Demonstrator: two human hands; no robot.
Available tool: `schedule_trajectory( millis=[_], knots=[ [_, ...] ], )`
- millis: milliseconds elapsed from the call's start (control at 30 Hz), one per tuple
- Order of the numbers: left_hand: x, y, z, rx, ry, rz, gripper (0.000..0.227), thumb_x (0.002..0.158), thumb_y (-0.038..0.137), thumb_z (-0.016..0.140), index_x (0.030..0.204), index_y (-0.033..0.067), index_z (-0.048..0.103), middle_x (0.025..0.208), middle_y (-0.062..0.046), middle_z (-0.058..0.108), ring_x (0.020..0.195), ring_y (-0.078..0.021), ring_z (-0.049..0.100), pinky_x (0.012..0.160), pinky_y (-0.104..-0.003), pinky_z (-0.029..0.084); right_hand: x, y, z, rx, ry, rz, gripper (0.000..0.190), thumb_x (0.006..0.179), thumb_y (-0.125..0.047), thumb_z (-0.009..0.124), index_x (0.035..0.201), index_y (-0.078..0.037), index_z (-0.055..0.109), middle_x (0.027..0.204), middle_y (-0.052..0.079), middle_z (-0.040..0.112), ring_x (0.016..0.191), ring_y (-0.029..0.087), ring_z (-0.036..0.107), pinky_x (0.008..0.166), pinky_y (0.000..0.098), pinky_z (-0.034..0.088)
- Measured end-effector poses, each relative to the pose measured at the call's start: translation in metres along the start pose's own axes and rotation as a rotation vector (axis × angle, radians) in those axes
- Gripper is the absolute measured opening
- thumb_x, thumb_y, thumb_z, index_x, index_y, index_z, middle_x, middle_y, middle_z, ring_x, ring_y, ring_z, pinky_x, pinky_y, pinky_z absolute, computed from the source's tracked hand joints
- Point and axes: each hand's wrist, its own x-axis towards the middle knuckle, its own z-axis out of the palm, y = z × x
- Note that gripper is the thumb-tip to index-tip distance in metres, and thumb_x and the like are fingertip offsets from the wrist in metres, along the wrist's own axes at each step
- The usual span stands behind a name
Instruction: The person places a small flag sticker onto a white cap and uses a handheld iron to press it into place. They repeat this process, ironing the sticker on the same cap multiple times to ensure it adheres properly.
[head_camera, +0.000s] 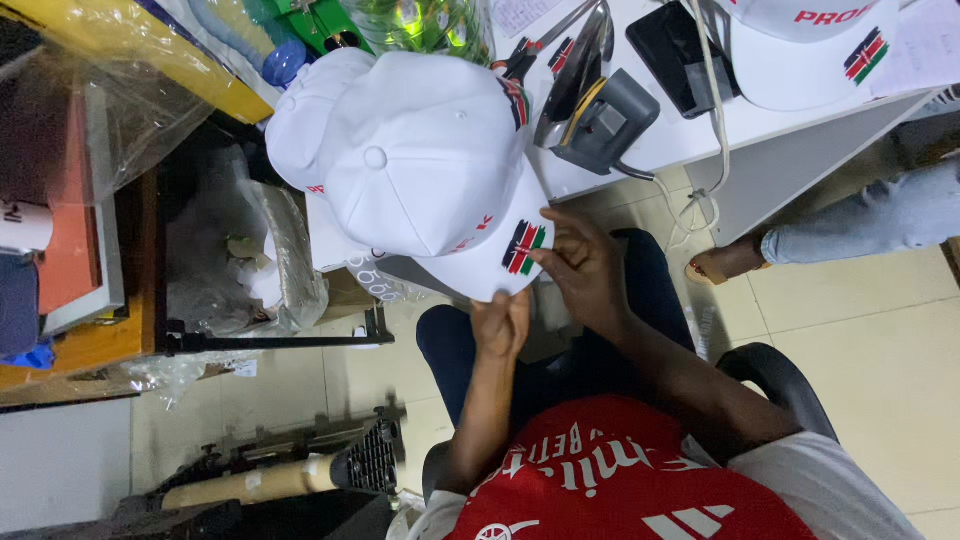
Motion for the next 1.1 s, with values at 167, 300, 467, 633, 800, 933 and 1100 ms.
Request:
schedule_trajectory(
  millis=[167, 300, 467, 633, 800, 933, 1100],
  knots=[
    [0.008, 0.003, 0.022, 0.198, 0.150, 0.137, 0.067, 0.084, -0.003, 0.069, 0.146, 0.0006, 0.043, 0.133, -0.021, 0.063, 0.117, -0.0356, 0.062, 0.103, -0.054, 0.051, 0.007, -0.020, -0.005, -0.355, -0.035, -0.161, 0.049, 0.091, -0.015, 0.076, 0.136, -0.003, 0.059, 0.111, 0.019, 0.058, 0.103, 0.034, 0.065, 0.084, 0.0446, 0.054],
    [0.003, 0.002, -0.001, 0.642, 0.185, 0.266, 0.069, 0.079, 0.002, 0.078, 0.141, -0.0044, 0.049, 0.135, -0.020, 0.060, 0.122, -0.0264, 0.051, 0.103, -0.052, 0.045, 0.010, -0.017, -0.013, -0.669, -0.159, -0.417, 0.043, 0.092, -0.022, 0.076, 0.133, -0.014, 0.066, 0.119, 0.016, 0.049, 0.112, 0.038, 0.058, 0.094, 0.0501, 0.048],
    [0.004, 0.033, 0.007, 0.797, 0.071, 0.199, 0.065, 0.078, 0.010, 0.083, 0.136, -0.0041, 0.056, 0.127, -0.019, 0.064, 0.119, -0.0229, 0.049, 0.101, -0.051, 0.045, 0.024, -0.034, -0.017, -0.676, -0.461, -0.562, 0.032, 0.097, -0.009, 0.065, 0.128, -0.013, 0.068, 0.104, 0.015, 0.053, 0.086, 0.038, 0.061, 0.073, 0.0472, 0.052],
    [0.005, 0.056, 0.006, 0.857, -0.008, 0.192, 0.078, 0.081, 0.040, 0.082, 0.137, -0.0067, 0.055, 0.127, -0.023, 0.064, 0.119, -0.0235, 0.049, 0.102, -0.054, 0.046, 0.037, -0.049, -0.013, -0.635, -0.694, -0.532, 0.035, 0.093, 0.002, 0.064, 0.128, -0.006, 0.067, 0.093, 0.014, 0.050, 0.072, 0.038, 0.060, 0.065, 0.0463, 0.052],
    [0.008, 0.071, 0.009, 0.929, -0.035, 0.191, 0.081, 0.084, 0.066, 0.067, 0.120, -0.0060, 0.063, 0.096, -0.018, 0.068, 0.086, -0.0148, 0.056, 0.081, -0.046, 0.055, 0.045, -0.063, -0.004, -0.660, -0.791, -0.487, 0.027, 0.098, -0.012, 0.060, 0.125, -0.011, 0.063, 0.097, 0.010, 0.046, 0.072, 0.034, 0.060, 0.064, 0.0454, 0.049],
    [0.013, 0.090, 0.041, 0.939, -0.050, 0.198, 0.076, 0.086, 0.066, 0.065, 0.115, -0.0044, 0.066, 0.089, -0.015, 0.067, 0.083, -0.0123, 0.051, 0.075, -0.041, 0.054, 0.047, -0.066, 0.001, -0.674, -0.804, -0.493, 0.024, 0.101, -0.015, 0.055, 0.123, -0.013, 0.064, 0.097, 0.009, 0.044, 0.068, 0.035, 0.059, 0.061, 0.0457, 0.049],
    [0.013, 0.094, 0.036, 0.962, -0.052, 0.201, 0.072, 0.089, 0.067, 0.062, 0.107, -0.0019, 0.069, 0.078, -0.011, 0.066, 0.075, -0.0123, 0.050, 0.070, -0.037, 0.053, 0.051, -0.065, 0.007, -0.739, -0.840, -0.518, 0.017, 0.099, -0.015, 0.060, 0.115, -0.013, 0.062, 0.097, 0.008, 0.043, 0.065, 0.034, 0.060, 0.058, 0.0434, 0.050]
  ],
)
